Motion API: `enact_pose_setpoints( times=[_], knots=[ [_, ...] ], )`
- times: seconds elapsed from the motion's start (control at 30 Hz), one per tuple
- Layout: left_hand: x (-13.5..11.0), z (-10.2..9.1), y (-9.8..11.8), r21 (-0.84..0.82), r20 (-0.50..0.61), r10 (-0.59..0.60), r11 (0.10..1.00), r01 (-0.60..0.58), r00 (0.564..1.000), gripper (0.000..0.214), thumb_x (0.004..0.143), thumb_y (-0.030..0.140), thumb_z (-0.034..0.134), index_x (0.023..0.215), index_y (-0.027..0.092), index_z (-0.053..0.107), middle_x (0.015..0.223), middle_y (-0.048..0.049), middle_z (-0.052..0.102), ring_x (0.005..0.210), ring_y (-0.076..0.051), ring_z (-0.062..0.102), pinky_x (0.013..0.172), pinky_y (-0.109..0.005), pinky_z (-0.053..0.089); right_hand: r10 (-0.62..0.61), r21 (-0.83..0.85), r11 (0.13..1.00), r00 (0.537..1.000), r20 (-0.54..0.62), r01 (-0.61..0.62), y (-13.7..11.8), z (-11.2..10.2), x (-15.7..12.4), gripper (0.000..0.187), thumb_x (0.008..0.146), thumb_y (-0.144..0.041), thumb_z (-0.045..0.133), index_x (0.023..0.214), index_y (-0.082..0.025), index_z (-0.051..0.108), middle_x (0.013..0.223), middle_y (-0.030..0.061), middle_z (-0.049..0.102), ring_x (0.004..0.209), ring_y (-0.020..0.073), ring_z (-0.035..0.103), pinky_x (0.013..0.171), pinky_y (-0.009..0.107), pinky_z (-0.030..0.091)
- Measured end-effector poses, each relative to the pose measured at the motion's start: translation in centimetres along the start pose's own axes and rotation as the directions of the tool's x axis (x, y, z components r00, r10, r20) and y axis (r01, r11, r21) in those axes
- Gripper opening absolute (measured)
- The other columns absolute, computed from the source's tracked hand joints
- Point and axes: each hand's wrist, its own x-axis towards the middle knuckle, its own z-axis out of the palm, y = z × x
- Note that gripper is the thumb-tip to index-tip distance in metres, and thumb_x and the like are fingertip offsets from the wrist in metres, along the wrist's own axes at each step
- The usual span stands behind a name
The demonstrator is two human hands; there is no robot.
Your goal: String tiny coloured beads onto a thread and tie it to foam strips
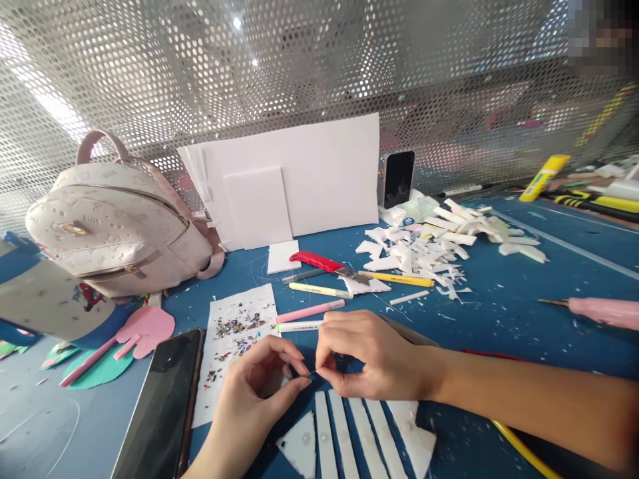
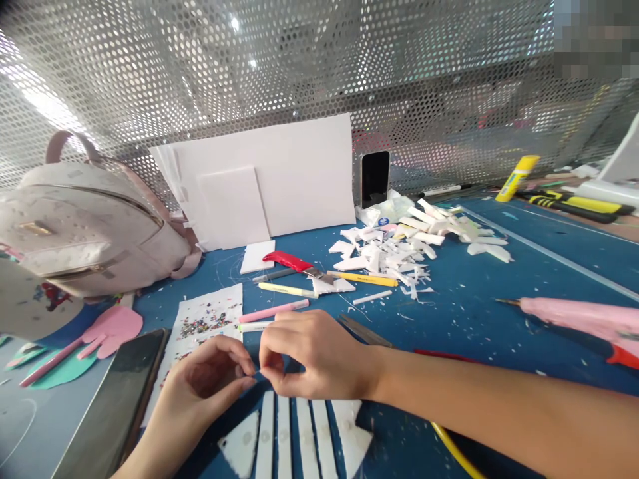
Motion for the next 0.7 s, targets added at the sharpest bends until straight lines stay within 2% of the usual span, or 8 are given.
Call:
enact_pose_setpoints(
  times=[0.7],
  knots=[
    [0.08,0.0,0.65,-0.019,0.0,-0.003,1.0,0.003,1.0,0.011,0.076,0.019,0.072,0.083,0.022,0.064,0.076,-0.0017,0.067,0.072,-0.017,0.063,0.067,-0.028,0.051,0.001,-0.002,1.0,1.0,0.022,-0.001,0.15,0.19,-0.1,0.006,0.086,-0.014,0.057,0.084,-0.019,0.054,0.075,-0.002,0.058,0.069,0.0106,0.048,0.067,0.025,0.04]
  ],
)
